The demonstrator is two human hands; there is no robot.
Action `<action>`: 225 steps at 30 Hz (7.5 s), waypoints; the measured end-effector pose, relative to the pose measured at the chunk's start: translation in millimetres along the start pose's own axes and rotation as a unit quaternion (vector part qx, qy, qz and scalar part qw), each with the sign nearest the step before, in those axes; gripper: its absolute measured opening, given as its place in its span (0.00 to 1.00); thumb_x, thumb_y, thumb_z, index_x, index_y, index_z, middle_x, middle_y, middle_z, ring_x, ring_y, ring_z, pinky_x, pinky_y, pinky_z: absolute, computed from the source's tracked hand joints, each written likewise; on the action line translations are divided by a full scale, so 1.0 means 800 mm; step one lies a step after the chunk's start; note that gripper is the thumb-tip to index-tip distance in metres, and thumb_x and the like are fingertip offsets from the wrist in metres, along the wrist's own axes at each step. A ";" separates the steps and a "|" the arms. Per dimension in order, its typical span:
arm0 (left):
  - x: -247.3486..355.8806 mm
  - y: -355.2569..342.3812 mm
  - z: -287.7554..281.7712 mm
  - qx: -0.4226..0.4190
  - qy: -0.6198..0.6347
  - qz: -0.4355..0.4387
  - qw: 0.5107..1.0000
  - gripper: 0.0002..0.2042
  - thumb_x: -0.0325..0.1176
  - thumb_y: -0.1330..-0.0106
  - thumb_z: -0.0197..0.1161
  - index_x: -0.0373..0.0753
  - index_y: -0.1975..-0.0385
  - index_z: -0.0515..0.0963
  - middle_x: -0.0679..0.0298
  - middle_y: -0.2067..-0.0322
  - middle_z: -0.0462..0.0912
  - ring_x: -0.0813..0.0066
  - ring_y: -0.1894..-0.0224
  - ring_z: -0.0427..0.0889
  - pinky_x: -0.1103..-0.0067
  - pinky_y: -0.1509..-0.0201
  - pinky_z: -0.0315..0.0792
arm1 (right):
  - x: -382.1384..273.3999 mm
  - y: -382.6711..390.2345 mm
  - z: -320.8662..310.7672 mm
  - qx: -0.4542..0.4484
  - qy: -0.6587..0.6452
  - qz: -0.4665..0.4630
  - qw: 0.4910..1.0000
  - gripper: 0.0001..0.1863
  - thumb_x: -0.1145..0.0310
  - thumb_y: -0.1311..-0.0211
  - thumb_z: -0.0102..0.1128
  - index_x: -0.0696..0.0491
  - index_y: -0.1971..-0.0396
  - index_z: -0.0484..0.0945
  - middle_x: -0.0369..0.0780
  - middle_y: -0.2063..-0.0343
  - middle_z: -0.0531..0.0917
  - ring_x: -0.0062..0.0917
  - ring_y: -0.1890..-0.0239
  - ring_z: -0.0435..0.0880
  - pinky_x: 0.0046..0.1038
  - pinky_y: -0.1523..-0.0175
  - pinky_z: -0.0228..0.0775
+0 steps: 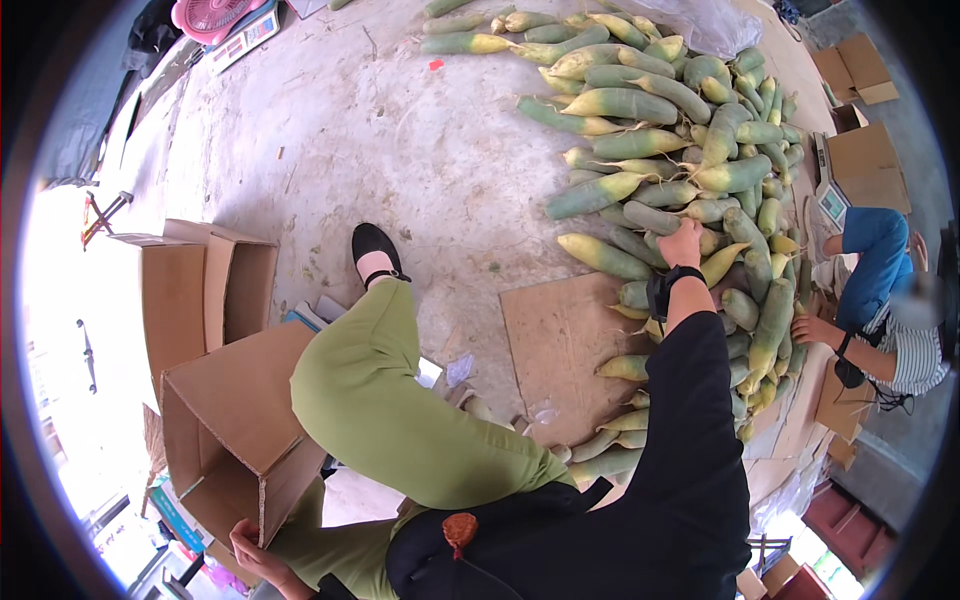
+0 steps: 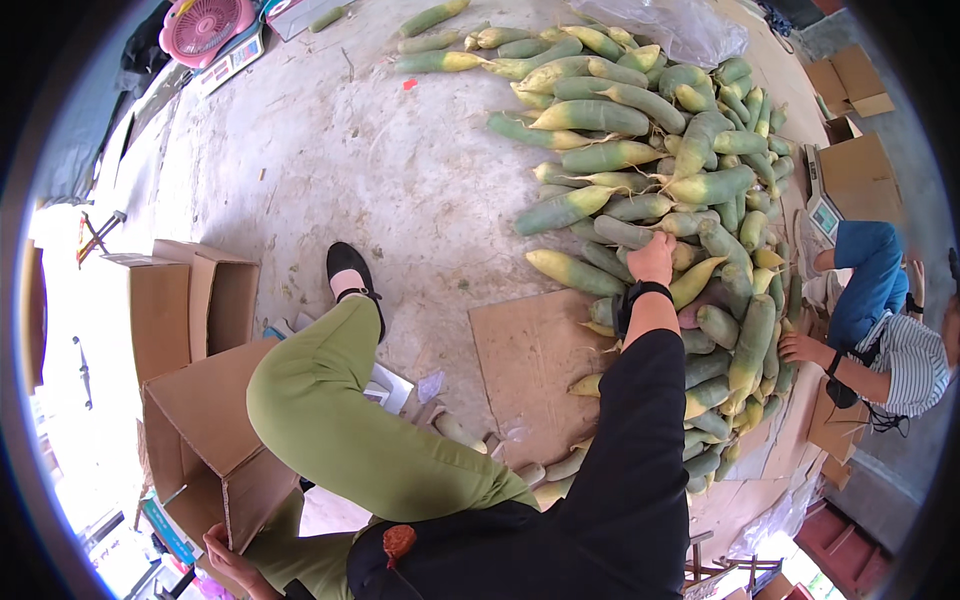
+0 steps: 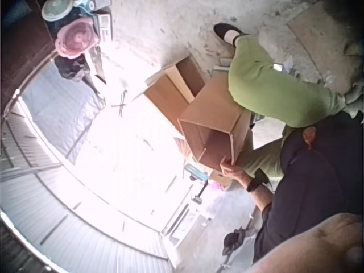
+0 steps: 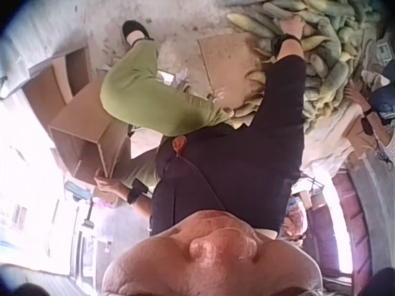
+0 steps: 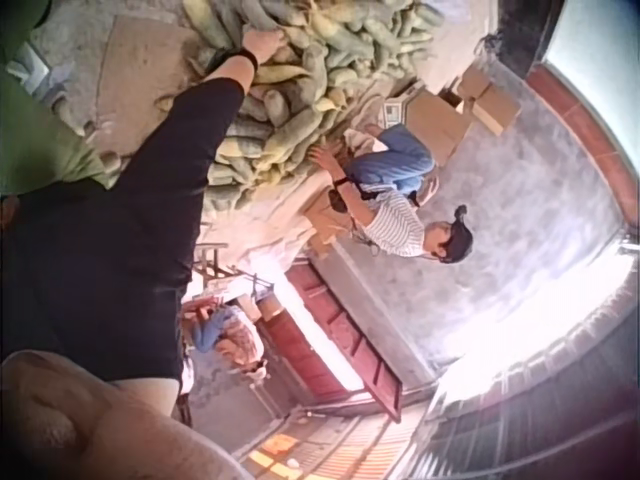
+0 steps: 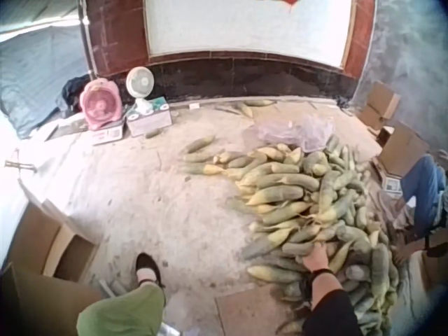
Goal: Picking produce from piles on the floor, weighing them on a scale, and placing them into cardboard boxes.
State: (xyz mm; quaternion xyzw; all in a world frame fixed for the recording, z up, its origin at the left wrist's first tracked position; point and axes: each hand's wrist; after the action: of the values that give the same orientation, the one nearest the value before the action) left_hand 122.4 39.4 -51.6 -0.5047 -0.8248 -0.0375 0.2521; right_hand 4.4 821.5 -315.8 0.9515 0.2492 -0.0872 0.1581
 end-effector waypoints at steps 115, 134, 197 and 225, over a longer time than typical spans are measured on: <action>0.021 -0.005 -0.016 -0.007 -0.005 0.093 0.996 0.14 0.33 0.30 0.51 0.32 0.52 0.76 0.58 0.56 0.79 0.68 0.52 0.77 0.76 0.47 0.69 | -0.467 0.583 -0.066 -0.325 -0.401 -0.537 0.667 0.09 0.69 0.46 0.62 0.58 0.69 0.75 0.46 0.64 0.77 0.40 0.62 0.79 0.38 0.57 0.72; 0.046 0.003 0.003 0.023 0.105 0.070 0.992 0.08 0.27 0.32 0.55 0.31 0.61 0.79 0.60 0.64 0.81 0.75 0.62 0.79 0.81 0.56 0.72 | -0.473 0.561 -0.071 -0.319 -0.375 -0.546 0.678 0.12 0.65 0.42 0.61 0.57 0.62 0.78 0.37 0.69 0.82 0.21 0.66 0.79 0.24 0.59 0.72; -0.052 -0.058 -0.087 0.065 -0.041 -0.069 0.995 0.30 0.37 0.39 0.64 0.38 0.38 0.62 0.52 0.50 0.77 0.62 0.49 0.76 0.72 0.49 0.71 | -0.480 0.575 -0.093 -0.302 -0.238 -0.564 0.731 0.20 0.54 0.50 0.67 0.58 0.75 0.74 0.40 0.82 0.77 0.25 0.78 0.74 0.29 0.69 0.68; -0.177 -0.119 -0.231 -0.094 0.036 -0.204 0.974 0.17 0.42 0.45 0.60 0.29 0.76 0.80 0.56 0.81 0.81 0.66 0.79 0.79 0.71 0.70 0.75 | -0.712 0.665 -0.172 -0.421 -0.048 -0.681 0.598 0.11 0.65 0.38 0.57 0.57 0.62 0.76 0.32 0.73 0.76 0.14 0.71 0.72 0.18 0.63 0.67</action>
State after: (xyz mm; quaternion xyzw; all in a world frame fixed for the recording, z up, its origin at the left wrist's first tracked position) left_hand 162.7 -180.8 63.5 -0.3458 -0.8936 -0.1835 0.2197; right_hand -206.7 175.6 89.2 0.3284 0.8257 -0.1004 0.4476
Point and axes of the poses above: each hand's wrist, its own y-axis away from the middle knuckle, its own z-axis out of the palm, x = y × z
